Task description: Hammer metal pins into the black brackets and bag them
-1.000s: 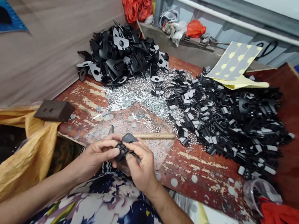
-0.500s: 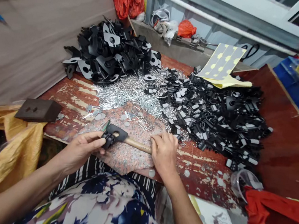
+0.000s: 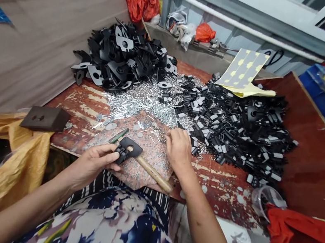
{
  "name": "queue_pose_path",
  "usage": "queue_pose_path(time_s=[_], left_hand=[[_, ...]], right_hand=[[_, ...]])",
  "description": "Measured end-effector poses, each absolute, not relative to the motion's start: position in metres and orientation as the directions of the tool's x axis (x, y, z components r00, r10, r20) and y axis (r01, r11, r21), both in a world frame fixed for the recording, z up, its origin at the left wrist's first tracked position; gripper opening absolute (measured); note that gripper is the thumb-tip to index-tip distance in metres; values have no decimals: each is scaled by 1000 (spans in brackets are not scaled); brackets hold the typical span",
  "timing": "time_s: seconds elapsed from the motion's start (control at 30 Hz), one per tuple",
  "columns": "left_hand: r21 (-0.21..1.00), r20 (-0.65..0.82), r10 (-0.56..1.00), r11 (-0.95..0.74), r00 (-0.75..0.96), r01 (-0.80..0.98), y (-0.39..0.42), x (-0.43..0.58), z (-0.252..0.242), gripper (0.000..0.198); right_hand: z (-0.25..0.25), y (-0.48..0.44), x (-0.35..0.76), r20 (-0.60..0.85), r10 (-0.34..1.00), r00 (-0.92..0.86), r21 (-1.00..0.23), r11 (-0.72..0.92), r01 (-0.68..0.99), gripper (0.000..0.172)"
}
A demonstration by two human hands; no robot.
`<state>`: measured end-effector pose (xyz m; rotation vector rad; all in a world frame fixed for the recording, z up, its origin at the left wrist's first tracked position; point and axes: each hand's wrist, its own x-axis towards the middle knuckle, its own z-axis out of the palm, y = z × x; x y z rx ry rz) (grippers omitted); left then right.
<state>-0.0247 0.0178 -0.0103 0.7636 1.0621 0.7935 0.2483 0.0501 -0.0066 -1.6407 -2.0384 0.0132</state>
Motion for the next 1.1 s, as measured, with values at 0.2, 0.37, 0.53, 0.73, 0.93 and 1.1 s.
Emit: queue_pose_path(time_s=[0.2,0.37,0.53,0.73,0.93,1.1], left_hand=[[855,-424,859,484,288,-185,17,-26,-12,35],[887,-393,871,444,295,-126,13,-18,-9,32],[928,-342,874,371,345,-20,11,-4,-3,34],[988,-137,942,110,306,106,5,-12,-1,40],[982,-133,975,105,179,154,2,-42,1,38],[946,-304,944,315,125,-82,0,-56,-3,31]], right_hand=[[-9,52,240,420,889,-182,-205,288,935,13],[8,37,235,481,862,-160,-460,403,791,16],[20,-9,197,437,795,-421,-476,601,642,34],[7,-33,182,431,792,-434,-532,611,586,49],[-9,17,188,247,926,-284,-489,373,789,22],[-16,40,162,150,859,-490,-104,507,856,20]])
